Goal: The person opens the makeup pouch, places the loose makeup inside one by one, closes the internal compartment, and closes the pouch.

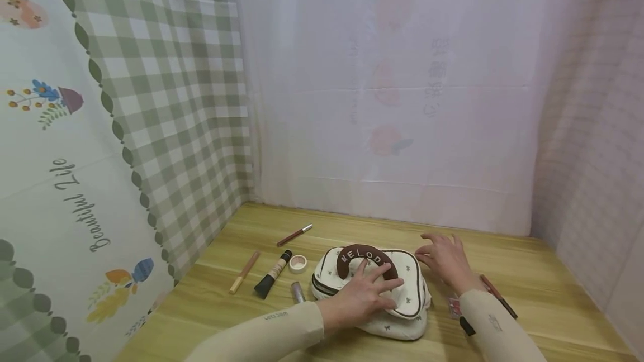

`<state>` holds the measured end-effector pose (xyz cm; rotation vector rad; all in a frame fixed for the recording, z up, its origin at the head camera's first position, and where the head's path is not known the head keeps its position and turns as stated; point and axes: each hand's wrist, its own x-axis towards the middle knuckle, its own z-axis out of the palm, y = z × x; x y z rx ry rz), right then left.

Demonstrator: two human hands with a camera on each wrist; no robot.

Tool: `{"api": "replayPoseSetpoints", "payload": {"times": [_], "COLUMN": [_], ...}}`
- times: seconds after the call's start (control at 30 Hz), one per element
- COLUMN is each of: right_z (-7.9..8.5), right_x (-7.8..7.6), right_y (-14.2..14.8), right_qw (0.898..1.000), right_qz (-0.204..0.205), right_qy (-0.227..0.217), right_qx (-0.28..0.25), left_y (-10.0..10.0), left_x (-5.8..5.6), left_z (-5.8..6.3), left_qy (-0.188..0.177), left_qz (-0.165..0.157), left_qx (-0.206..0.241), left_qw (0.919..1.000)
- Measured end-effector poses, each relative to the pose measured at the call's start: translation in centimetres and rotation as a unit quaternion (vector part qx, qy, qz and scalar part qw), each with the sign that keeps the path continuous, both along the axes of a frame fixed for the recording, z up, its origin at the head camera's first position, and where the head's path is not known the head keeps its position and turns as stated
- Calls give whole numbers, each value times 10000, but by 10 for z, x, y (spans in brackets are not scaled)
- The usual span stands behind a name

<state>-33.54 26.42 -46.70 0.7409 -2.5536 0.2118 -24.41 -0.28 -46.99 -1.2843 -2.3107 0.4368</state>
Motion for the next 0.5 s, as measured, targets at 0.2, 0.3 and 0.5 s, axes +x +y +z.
{"api": "replayPoseSetpoints", "payload": {"times": [0.2, 0.3, 0.5], "right_z": [11, 17, 24], "right_x": [-8, -12, -19], "right_y": [-9, -18, -43], "right_qw": [9983, 9977, 9955], "right_qz": [510, 582, 693], "right_qy": [192, -6, -218], "right_qx": [227, 360, 610], "left_y": [-2, -2, -2], "left_x": [-2, -3, -6], "left_z": [1, 0, -4], "left_qy": [122, 89, -25], "left_qz": [-511, -654, -572], "left_qx": [-183, -279, -435], "left_qw": [9984, 9974, 9974]}}
